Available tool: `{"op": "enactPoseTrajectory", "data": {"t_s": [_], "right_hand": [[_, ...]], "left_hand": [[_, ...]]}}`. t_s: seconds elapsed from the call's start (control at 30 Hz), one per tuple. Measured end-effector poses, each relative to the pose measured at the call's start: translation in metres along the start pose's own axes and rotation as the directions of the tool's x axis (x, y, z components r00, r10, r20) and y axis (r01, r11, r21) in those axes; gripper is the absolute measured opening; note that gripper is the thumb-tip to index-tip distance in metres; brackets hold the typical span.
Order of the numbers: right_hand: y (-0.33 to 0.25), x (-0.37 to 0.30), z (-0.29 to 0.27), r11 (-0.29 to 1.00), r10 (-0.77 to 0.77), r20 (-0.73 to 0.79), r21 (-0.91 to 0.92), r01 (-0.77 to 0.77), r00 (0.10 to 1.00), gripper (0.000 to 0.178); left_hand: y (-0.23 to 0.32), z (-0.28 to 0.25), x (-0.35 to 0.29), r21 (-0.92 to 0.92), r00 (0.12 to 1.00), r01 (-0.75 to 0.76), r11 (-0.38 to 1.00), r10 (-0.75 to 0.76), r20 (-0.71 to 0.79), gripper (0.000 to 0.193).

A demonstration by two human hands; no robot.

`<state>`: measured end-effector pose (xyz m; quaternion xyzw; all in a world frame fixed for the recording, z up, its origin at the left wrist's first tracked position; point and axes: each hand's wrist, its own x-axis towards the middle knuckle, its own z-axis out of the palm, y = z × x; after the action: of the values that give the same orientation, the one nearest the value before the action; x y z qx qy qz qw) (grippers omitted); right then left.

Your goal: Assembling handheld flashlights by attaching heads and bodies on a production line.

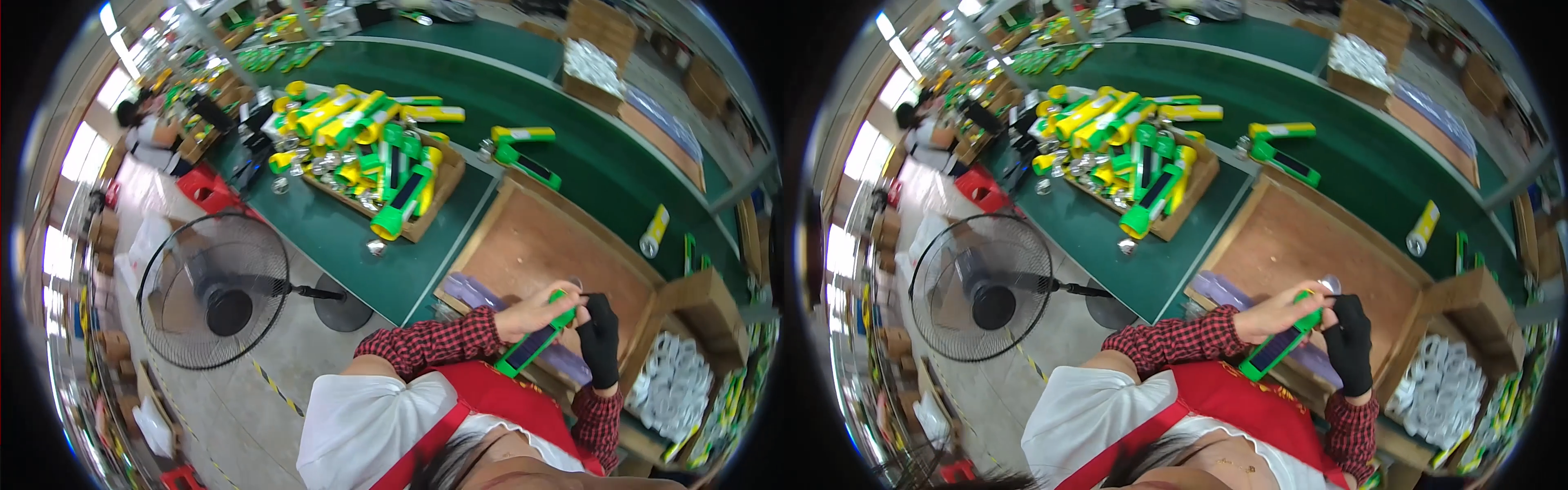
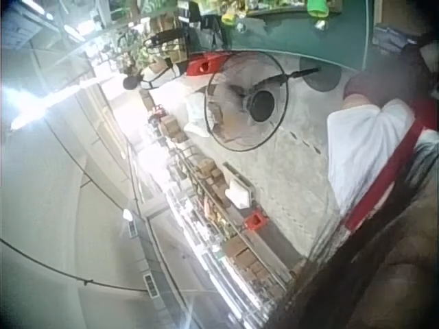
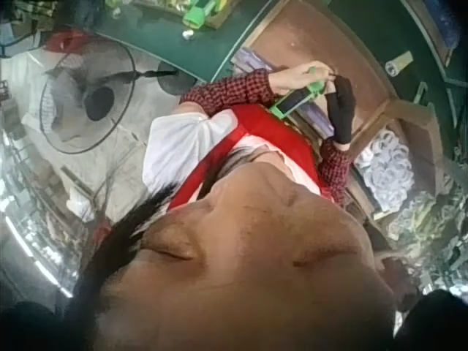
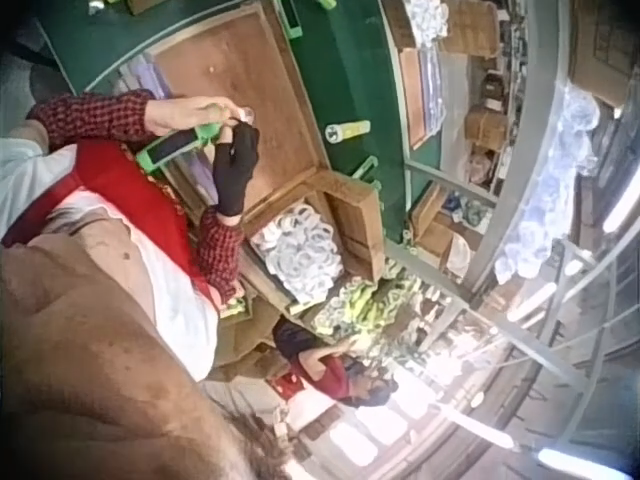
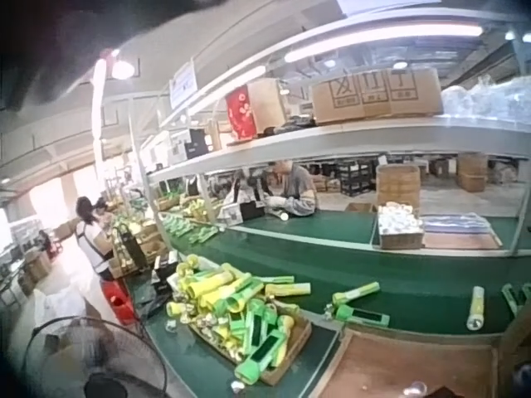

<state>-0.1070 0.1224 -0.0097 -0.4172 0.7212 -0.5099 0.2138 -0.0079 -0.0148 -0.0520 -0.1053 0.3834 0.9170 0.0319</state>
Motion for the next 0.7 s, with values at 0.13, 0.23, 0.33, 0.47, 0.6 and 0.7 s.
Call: {"op": "enactPoseTrajectory", "data": {"t_s": [0.13, 0.23, 0.33, 0.47, 0.6, 0.7], "right_hand": [[0.005, -0.007, 0.006, 0.972, -0.206, 0.086, -0.099, 0.214, 0.975, 0.013], [0.038, -0.001, 0.001, 1.0, 0.005, -0.037, 0.013, -0.005, 0.999, 0.02], [0.094, 0.024, -0.005, 0.932, 0.029, -0.153, -0.352, -0.082, 0.988, 0.029], [0.123, 0.038, 0.003, 0.772, 0.027, -0.105, -0.63, -0.087, 0.994, 0.036], [0.127, 0.034, 0.003, 0.782, 0.128, -0.13, -0.596, -0.181, 0.983, 0.04], [0.123, 0.022, -0.003, 0.767, -0.098, -0.175, -0.641, -0.038, 0.98, 0.044]], "left_hand": [[-0.011, -0.007, -0.015, -0.123, 0.996, 0.071, 0.99, -0.077, -0.048, 0.042], [-0.015, -0.016, -0.018, -0.034, 0.993, 0.089, 0.995, -0.092, -0.073, 0.036], [-0.018, -0.018, -0.018, 0.033, 0.989, 0.093, 0.995, -0.088, -0.12, 0.035], [-0.022, -0.017, -0.019, 0.064, 0.992, 0.08, 0.995, -0.074, -0.104, 0.036], [-0.024, -0.019, -0.023, 0.05, 0.995, 0.054, 0.997, -0.049, -0.087, 0.035], [-0.023, -0.018, -0.023, 0.038, 0.99, 0.106, 0.994, -0.102, -0.1, 0.036]]}}
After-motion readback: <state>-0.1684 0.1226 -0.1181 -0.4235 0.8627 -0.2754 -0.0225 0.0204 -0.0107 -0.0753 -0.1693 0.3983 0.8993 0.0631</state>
